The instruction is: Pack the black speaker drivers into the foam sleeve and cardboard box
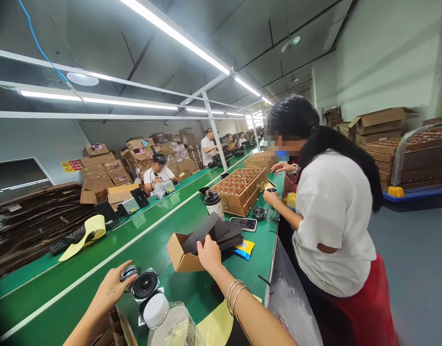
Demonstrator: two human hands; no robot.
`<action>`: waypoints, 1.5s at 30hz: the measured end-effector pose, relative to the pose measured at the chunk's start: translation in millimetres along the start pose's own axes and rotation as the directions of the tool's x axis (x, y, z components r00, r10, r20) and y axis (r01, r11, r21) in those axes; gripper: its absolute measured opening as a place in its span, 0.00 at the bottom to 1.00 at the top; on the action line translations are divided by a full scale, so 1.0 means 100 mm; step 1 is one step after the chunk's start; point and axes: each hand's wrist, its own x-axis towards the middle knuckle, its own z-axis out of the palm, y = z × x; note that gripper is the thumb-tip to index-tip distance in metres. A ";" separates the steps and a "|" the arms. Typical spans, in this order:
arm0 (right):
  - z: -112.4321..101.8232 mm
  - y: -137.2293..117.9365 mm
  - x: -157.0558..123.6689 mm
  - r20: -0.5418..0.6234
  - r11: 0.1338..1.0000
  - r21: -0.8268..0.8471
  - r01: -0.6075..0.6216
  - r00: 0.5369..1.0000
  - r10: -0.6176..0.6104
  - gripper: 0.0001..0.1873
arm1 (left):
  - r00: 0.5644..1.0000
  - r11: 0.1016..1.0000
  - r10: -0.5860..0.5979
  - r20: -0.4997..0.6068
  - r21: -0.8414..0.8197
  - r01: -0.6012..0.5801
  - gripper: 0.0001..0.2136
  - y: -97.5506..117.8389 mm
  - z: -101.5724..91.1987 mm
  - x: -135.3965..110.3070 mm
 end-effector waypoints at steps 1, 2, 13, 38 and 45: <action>0.00 0.01 0.00 0.000 1.000 0.006 0.002 1.000 -0.002 0.08 | 1.000 1.000 0.005 -0.014 -0.004 -0.005 0.23 0.03 0.00 -0.01; 0.01 0.01 0.00 -0.001 1.000 0.012 0.003 1.000 -0.003 0.08 | 1.000 1.000 0.006 -0.027 -0.011 -0.007 0.24 0.05 -0.01 -0.01; 0.03 0.05 0.03 0.005 0.999 0.047 0.001 1.000 -0.001 0.08 | 0.975 0.926 -0.222 -0.020 -0.316 0.205 0.20 0.27 -0.05 -0.13; 0.07 0.05 0.07 0.005 0.995 0.091 -0.045 0.999 0.045 0.05 | 0.975 0.934 0.050 0.216 -0.356 0.031 0.25 0.89 0.33 -0.61; 0.07 0.09 0.05 -0.032 0.987 0.160 -0.013 0.999 0.018 0.08 | 0.973 0.972 0.064 0.220 -0.234 -0.011 0.23 0.73 0.35 -0.69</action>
